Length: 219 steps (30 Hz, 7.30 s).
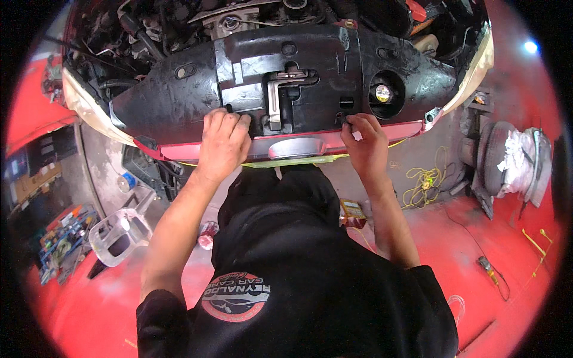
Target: The person installs a black plastic cover onto the front of a red car with the hood open. They align the cover, press it into place, and then pick up a long black plastic trim piece to fit it along the side of the engine bay.
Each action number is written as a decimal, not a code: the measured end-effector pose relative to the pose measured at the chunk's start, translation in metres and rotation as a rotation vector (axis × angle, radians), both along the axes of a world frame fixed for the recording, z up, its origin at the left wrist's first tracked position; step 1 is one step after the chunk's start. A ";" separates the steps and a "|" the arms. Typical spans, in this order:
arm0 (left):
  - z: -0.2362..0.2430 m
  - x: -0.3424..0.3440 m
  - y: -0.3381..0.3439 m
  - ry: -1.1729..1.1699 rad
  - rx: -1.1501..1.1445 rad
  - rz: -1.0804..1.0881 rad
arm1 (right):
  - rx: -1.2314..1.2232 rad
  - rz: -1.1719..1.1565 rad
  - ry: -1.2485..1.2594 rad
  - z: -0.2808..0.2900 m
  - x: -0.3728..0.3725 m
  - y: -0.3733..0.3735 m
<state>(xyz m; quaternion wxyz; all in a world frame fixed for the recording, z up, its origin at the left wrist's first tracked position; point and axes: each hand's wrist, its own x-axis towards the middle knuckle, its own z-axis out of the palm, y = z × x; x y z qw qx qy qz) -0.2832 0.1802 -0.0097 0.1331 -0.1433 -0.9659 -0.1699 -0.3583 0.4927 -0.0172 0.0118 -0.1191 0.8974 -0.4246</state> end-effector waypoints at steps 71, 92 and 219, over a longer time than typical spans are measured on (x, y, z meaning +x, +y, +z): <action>-0.027 0.009 -0.026 0.201 0.338 -0.124 | 0.835 0.105 0.065 0.041 -0.002 -0.025; 0.044 -0.045 -0.137 -0.032 -0.021 0.392 | 0.704 -0.078 -0.027 0.061 -0.132 0.015; -0.029 0.021 -0.095 0.095 0.051 0.504 | 0.614 1.098 0.314 0.029 -0.009 -0.208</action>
